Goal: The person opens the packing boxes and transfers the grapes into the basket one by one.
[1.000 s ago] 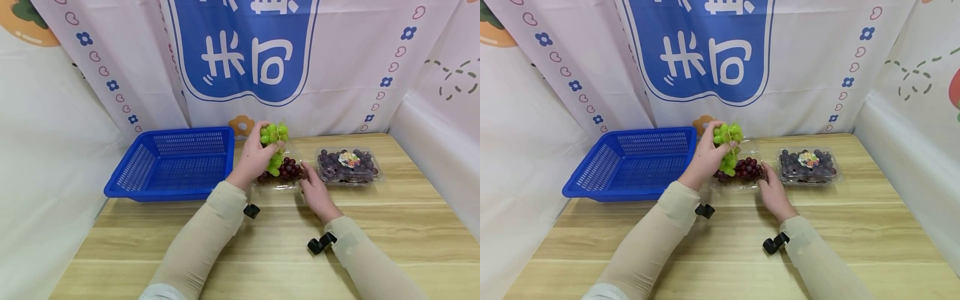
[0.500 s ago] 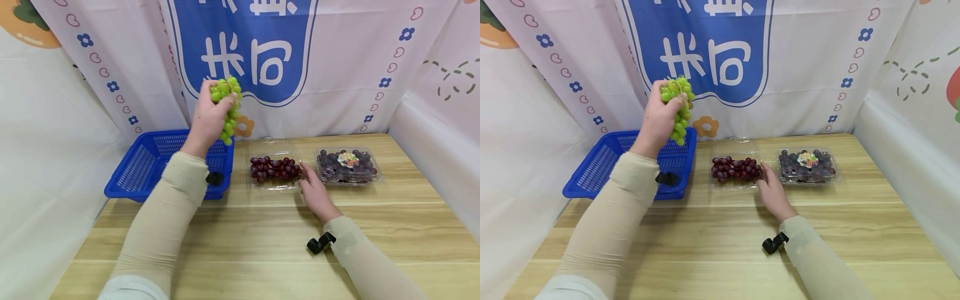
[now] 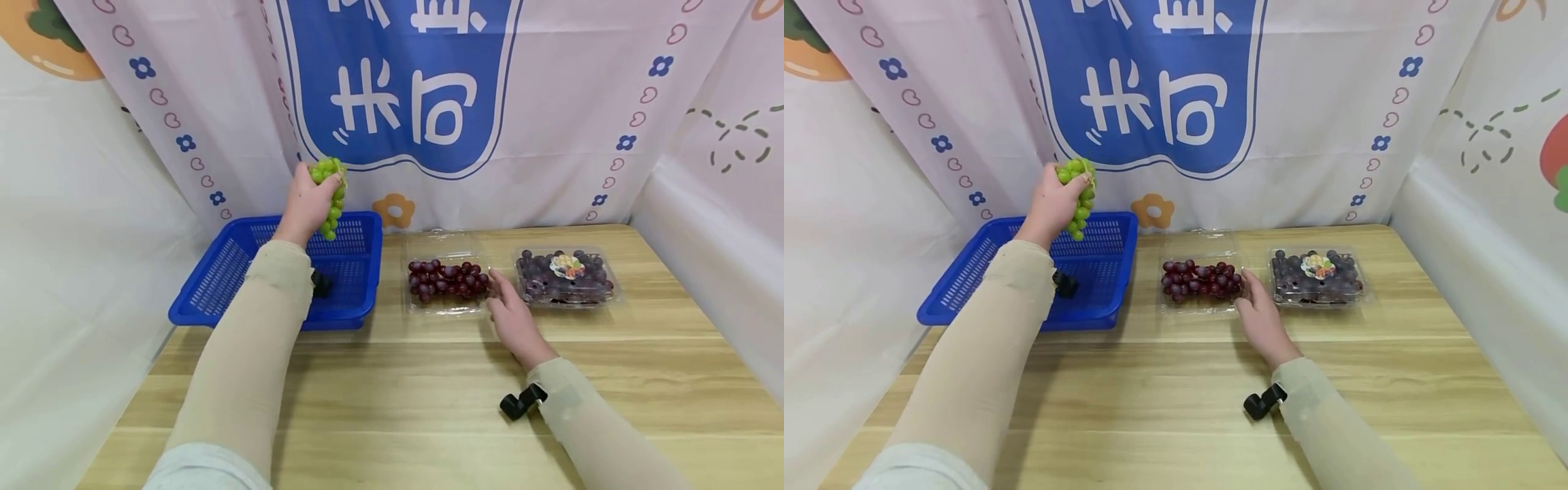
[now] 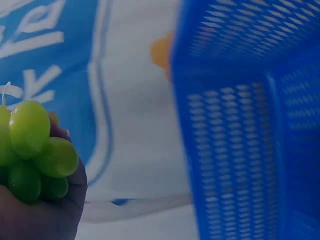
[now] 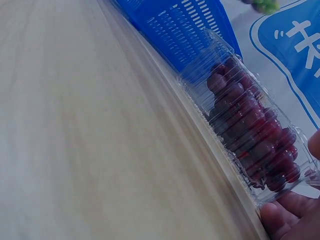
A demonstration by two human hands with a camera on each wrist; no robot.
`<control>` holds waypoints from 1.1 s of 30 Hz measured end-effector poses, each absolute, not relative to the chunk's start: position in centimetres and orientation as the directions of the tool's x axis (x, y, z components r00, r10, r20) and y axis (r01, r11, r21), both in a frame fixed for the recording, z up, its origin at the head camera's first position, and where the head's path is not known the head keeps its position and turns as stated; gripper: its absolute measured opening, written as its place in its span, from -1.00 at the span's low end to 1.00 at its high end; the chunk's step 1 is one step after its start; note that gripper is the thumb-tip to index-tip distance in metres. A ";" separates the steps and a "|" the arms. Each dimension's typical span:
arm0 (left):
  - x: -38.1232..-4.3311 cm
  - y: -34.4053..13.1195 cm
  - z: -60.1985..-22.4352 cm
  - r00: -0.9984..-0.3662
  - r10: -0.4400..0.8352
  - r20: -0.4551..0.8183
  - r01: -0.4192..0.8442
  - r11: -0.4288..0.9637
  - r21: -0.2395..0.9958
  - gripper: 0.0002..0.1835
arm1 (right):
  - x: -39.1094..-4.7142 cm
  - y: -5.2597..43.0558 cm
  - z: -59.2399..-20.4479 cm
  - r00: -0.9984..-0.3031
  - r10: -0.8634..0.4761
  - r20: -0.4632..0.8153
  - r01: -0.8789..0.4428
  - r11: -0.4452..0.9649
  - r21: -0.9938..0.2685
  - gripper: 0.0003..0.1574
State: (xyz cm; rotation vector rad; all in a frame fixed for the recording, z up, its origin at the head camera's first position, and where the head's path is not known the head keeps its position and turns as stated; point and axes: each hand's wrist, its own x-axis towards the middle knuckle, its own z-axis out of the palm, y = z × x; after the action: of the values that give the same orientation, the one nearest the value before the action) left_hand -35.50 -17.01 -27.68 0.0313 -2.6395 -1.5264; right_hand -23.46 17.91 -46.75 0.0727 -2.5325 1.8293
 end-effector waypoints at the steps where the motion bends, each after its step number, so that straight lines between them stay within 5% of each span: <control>1: -35.7 -17.2 -28.1 -0.997 -0.064 0.047 0.007 0.526 0.850 -0.35 | -23.5 17.9 -46.7 -0.999 -0.029 0.039 -0.046 0.312 -0.949 -0.19; 11: -37.6 -16.9 -33.0 -0.987 0.002 -0.161 -0.097 0.790 0.606 -0.32 | -23.5 18.0 -46.8 -0.999 -0.034 0.029 -0.038 0.307 -0.951 -0.19; 33: -38.1 -18.3 -37.0 -0.911 0.067 -0.407 -0.085 0.935 0.344 -0.05 | -23.5 17.8 -46.6 -0.999 -0.019 0.032 -0.036 0.314 -0.949 -0.19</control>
State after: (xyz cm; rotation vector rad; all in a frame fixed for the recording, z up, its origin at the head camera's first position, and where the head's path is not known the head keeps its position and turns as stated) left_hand -38.06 -18.30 -36.96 0.0174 -3.5058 -0.6571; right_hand -23.48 17.83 -46.56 0.0531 -2.5344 1.8305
